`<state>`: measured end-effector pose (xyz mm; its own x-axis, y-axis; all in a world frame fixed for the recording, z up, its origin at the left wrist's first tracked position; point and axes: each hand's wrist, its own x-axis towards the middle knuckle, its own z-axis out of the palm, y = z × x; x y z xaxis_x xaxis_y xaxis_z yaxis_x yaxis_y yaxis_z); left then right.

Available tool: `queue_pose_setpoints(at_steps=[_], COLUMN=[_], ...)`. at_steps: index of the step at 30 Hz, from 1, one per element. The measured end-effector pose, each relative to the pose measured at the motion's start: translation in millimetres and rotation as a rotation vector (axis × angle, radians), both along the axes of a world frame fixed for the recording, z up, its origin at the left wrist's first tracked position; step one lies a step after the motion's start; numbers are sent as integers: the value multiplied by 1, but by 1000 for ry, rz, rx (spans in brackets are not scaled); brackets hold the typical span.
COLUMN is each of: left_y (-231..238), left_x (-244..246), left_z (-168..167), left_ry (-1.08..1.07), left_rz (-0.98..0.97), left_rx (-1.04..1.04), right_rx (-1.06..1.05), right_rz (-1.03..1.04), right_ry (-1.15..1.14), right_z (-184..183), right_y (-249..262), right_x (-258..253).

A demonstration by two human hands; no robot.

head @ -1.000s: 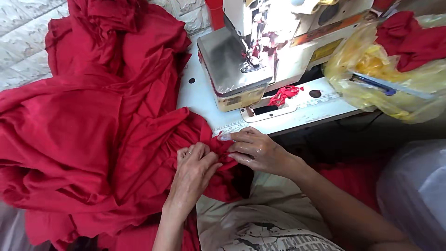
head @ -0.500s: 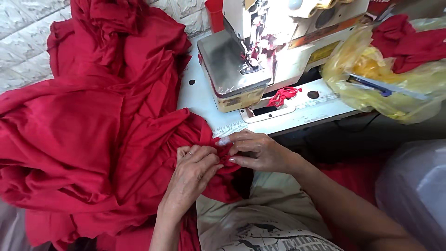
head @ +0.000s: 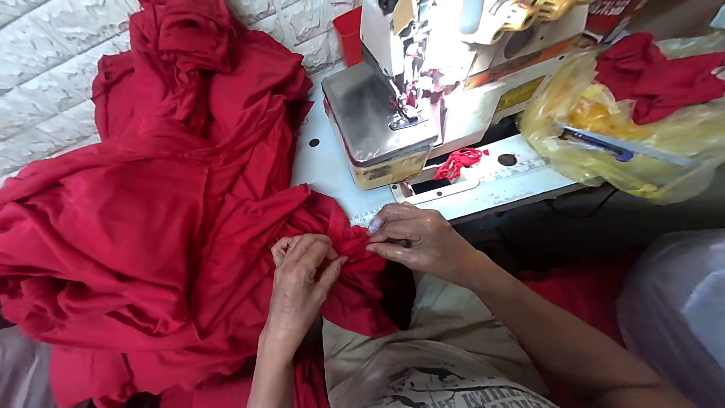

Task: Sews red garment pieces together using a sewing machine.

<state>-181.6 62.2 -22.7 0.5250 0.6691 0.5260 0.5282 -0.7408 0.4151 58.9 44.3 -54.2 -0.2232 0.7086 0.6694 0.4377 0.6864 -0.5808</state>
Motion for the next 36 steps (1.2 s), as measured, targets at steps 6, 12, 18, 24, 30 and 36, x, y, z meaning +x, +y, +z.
queue_pose_setpoints(at_steps=[6,12,18,24,30,36], left_y=[0,20,87,130,141,151], left_x=[25,68,134,164,170,176], left_z=[0,34,70,97,87,74], left_ry=[49,-15,95,191,48,-20], left_rz=[219,358,131,12,62,85], left_rx=[273,190,165,-286,-312,-202], right_rx=[34,124,65,-236,-335,-303], right_rz=[-315,-596,-607,-481,-529,-761], right_ry=[57,95,382,618,636,489], right_z=[2,7,17,43,56,49], right_y=[2,21,36,31,39,53], right_x=[-17,-13,10,32,46,44])
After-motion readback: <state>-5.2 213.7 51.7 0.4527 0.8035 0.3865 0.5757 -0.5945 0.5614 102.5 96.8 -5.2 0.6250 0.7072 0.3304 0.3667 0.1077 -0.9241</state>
